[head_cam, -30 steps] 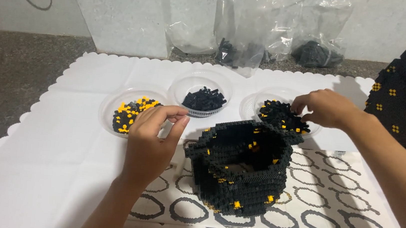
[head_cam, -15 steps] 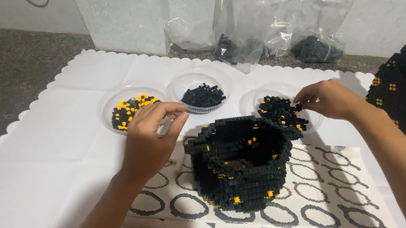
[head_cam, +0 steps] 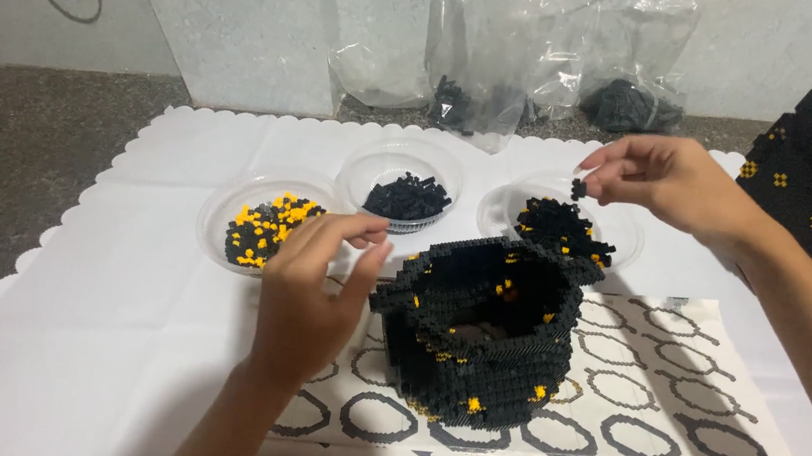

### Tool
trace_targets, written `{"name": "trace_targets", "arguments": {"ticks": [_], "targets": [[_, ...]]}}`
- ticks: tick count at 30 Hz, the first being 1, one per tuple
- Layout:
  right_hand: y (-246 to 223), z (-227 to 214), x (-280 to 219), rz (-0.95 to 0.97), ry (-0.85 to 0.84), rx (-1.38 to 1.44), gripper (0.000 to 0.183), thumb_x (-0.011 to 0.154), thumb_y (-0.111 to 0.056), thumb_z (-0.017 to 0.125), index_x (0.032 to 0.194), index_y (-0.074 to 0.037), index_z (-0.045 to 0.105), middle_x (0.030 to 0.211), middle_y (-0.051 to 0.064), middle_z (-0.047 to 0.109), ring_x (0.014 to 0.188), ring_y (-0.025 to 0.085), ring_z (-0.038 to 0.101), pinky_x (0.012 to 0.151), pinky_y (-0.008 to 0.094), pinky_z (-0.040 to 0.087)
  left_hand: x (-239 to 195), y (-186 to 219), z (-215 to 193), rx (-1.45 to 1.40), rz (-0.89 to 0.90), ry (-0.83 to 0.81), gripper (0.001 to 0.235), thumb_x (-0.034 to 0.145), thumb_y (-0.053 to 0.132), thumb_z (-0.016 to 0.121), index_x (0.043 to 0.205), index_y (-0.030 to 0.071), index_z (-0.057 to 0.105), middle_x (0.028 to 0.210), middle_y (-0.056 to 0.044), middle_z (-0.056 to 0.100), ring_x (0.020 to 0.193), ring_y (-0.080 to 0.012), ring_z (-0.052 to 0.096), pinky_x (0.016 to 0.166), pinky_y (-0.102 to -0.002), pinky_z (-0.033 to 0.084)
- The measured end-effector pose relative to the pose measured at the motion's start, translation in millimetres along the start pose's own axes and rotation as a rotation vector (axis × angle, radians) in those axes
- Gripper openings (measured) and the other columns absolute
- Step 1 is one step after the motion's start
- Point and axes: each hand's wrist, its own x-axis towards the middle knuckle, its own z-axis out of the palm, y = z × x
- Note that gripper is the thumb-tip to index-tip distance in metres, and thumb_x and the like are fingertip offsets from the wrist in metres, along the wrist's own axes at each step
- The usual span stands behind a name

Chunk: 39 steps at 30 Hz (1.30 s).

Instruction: Assembling a 3D model by interlocking small plastic pieces and using a tool to secure the layers.

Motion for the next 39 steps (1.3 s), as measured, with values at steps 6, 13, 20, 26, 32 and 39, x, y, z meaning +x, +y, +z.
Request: {"name": "trace_targets", "arguments": {"ticks": [6, 13, 20, 26, 32, 39], "targets": [[-40.6, 20.2, -46.5, -0.146, -0.101, 0.310, 0.025, 0.079, 0.016, 0.058, 0.100, 0.003, 0.056, 0.083, 0.019, 0.072, 0.079, 0.025, 0.068, 0.079, 0.037, 0.057, -7.2, 28.5, -1.7, -0.151, 0.095, -0.028, 0.041, 0.086, 0.025, 0.068, 0.118, 0.004, 0.053, 0.112, -0.012, 0.066, 0.101, -0.0257, 0.066, 0.091, -0.039, 0.054], [-66.7, 59.8, -88.2, -0.281, -0.411, 0.476, 0.024, 0.074, 0.013, 0.068, 0.091, 0.000, 0.057, 0.083, 0.016, 0.078, 0.071, 0.020, 0.072, 0.070, 0.031, 0.060, -10.4, 53.4, 0.5, -0.248, 0.168, -0.067, 0.035, 0.089, 0.018, 0.066, 0.117, 0.001, 0.055, 0.105, -0.011, 0.062, 0.096, -0.0253, 0.063, 0.092, -0.038, 0.050], [-58.4, 50.9, -96.1, -0.238, -0.350, 0.496, 0.023, 0.074, 0.010, 0.069, 0.091, -0.001, 0.060, 0.080, 0.014, 0.079, 0.073, 0.022, 0.075, 0.072, 0.035, 0.062, -5.1, 63.6, 2.8, -0.344, 0.120, -0.047, 0.021, 0.089, 0.010, 0.065, 0.108, 0.003, 0.060, 0.097, -0.009, 0.062, 0.087, -0.0226, 0.065, 0.084, -0.032, 0.052], [-26.0, -1.5, -90.8, -0.271, 0.031, 0.274, 0.019, 0.081, 0.007, 0.060, 0.097, 0.006, 0.068, 0.080, 0.018, 0.070, 0.072, 0.022, 0.064, 0.072, 0.032, 0.054, 69.4, 45.3, 37.3, -0.291, -0.036, -0.386, 0.031, 0.091, 0.021, 0.054, 0.118, 0.008, 0.060, 0.097, -0.005, 0.067, 0.090, -0.0193, 0.060, 0.083, -0.034, 0.045], [-7.2, -15.5, -85.1, -0.261, 0.220, 0.330, 0.017, 0.085, 0.006, 0.058, 0.100, 0.006, 0.065, 0.084, 0.017, 0.066, 0.074, 0.021, 0.062, 0.076, 0.028, 0.051, 121.0, 10.6, 125.0, -0.282, -0.190, -0.632, 0.041, 0.085, 0.016, 0.060, 0.126, 0.015, 0.058, 0.127, -0.006, 0.062, 0.093, -0.0199, 0.069, 0.084, -0.034, 0.050], [-47.6, 12.0, -96.0, -0.352, 0.235, 0.223, 0.015, 0.081, 0.004, 0.066, 0.095, 0.001, 0.065, 0.092, 0.011, 0.070, 0.085, 0.015, 0.067, 0.087, 0.023, 0.056, 104.8, 66.5, 46.8, -0.688, -0.399, -0.719, 0.037, 0.082, 0.030, 0.058, 0.112, 0.009, 0.065, 0.093, -0.003, 0.073, 0.084, -0.0110, 0.070, 0.081, -0.022, 0.052]]}}
